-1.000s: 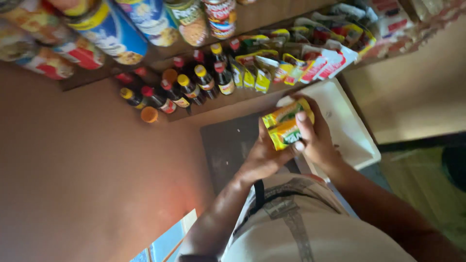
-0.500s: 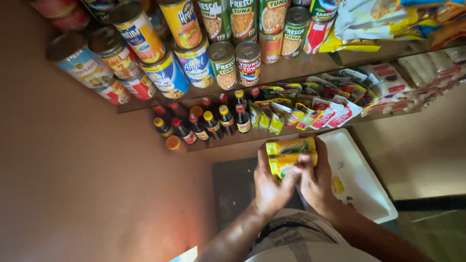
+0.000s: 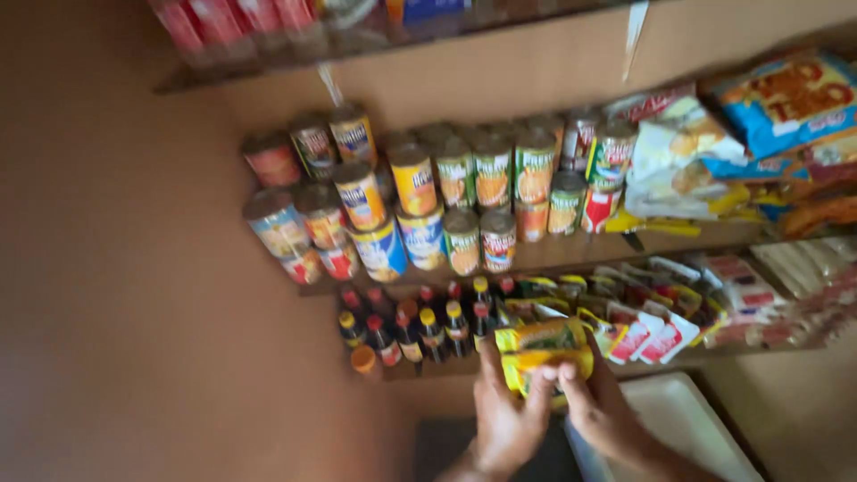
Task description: Organizes drink packets and canned goods on grocery store shelves.
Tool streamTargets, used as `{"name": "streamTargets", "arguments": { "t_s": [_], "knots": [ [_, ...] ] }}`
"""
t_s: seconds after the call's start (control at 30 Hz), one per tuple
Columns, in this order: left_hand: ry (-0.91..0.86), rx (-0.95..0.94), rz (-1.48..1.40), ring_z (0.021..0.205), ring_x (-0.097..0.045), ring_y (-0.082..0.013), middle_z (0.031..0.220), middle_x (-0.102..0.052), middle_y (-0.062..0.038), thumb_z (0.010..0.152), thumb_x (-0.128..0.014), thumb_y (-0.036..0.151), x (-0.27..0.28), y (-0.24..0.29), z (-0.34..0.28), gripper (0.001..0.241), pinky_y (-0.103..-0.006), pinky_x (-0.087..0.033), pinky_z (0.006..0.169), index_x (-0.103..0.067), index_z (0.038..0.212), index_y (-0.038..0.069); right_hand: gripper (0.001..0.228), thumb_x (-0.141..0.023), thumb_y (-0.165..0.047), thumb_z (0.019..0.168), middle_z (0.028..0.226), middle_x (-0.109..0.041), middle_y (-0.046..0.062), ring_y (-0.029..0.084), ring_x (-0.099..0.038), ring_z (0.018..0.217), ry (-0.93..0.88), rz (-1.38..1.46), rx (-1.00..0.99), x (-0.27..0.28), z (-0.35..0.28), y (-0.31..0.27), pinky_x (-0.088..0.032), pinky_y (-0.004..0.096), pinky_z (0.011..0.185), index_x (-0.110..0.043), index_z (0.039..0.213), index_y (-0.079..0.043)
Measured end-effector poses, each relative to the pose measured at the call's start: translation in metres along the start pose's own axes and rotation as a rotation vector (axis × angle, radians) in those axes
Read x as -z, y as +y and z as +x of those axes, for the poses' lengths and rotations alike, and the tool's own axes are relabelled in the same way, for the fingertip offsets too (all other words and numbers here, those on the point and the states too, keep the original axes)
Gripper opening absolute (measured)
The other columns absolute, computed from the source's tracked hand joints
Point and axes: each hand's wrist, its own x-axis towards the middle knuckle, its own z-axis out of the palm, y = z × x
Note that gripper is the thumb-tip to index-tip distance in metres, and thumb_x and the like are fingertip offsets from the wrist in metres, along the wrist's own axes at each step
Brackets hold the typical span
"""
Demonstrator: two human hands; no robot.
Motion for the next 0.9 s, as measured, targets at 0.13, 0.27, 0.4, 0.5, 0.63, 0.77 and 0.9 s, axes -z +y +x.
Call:
{"name": "streamTargets", "arguments": {
  "t_s": [0.13,0.27,0.4,0.5,0.63,0.77,0.9],
  "knots": [
    [-0.003,0.054,-0.297,0.106,-0.072,-0.0305,0.118,-0.072,-0.020,0.093,-0.072,0.041,0.033,0.062,0.048,0.075,-0.0403,-0.058,0.090,-0.035,0.143,0.000,0.063,-0.063,-0.035,0.092,0.131,-0.067,0.008,0.020,-0.064,0.114,-0.379,-0.195,0.080,-0.007,0.055,-0.156,-0.051,0.035,0.095,-0.047,0.146,-0.005],
    [-0.035,-0.111,-0.012,0.107,-0.075,-0.0278,0.115,-0.074,-0.018,0.095,-0.068,0.044,0.059,0.125,0.091,0.064,-0.0389,-0.059,0.090,-0.046,0.136,0.000,0.076,-0.083,-0.019,0.081,0.138,-0.061,0.010,0.022,-0.057,0.129,-0.546,-0.092,0.192,-0.023,0.097,-0.244,-0.048,0.038,0.107,-0.045,0.145,-0.004],
    [0.054,-0.397,0.125,0.112,-0.075,-0.0294,0.121,-0.073,-0.019,0.101,-0.063,0.049,0.075,0.174,0.138,0.063,-0.0399,-0.059,0.094,-0.048,0.139,0.001,0.069,-0.081,-0.013,0.079,0.130,-0.065,0.009,0.020,-0.065,0.121,-0.524,-0.062,0.271,-0.041,0.141,-0.308,-0.055,0.040,0.103,-0.050,0.140,-0.005],
    [0.052,-0.461,0.100,0.111,-0.077,-0.0277,0.122,-0.073,-0.017,0.097,-0.062,0.055,0.092,0.215,0.191,0.077,-0.0375,-0.061,0.092,-0.040,0.147,0.001,0.056,-0.079,-0.007,0.082,0.120,-0.070,0.008,0.018,-0.069,0.107,-0.512,-0.040,0.369,-0.056,0.187,-0.350,-0.060,0.037,0.095,-0.061,0.134,-0.003],
    [0.119,-0.378,0.149,0.095,-0.081,-0.0250,0.110,-0.075,-0.015,0.090,-0.066,0.058,0.116,0.240,0.273,0.092,-0.0353,-0.066,0.080,-0.027,0.153,0.003,0.049,-0.076,-0.006,0.087,0.124,-0.070,0.006,0.018,-0.069,0.114,-0.524,0.027,0.579,-0.092,0.248,-0.389,-0.057,0.035,0.103,-0.062,0.133,-0.005],
    [0.083,-0.619,-0.057,0.110,-0.073,-0.0239,0.122,-0.072,-0.018,0.095,-0.070,0.055,0.135,0.241,0.310,0.085,-0.0354,-0.062,0.094,-0.032,0.146,-0.001,0.036,-0.074,-0.018,0.081,0.110,-0.073,0.006,0.019,-0.073,0.102,-0.398,0.028,0.296,-0.125,0.291,-0.406,-0.060,0.041,0.088,-0.068,0.116,-0.010],
    [0.122,-0.496,-0.019,0.109,-0.068,-0.0194,0.118,-0.070,-0.015,0.093,-0.070,0.048,0.154,0.220,0.327,0.075,-0.0330,-0.056,0.093,-0.039,0.143,0.003,0.036,-0.075,-0.027,0.078,0.109,-0.075,0.002,0.018,-0.070,0.105,-0.361,-0.068,0.144,-0.148,0.321,-0.400,-0.054,0.047,0.092,-0.071,0.111,-0.014]
  ]
}}
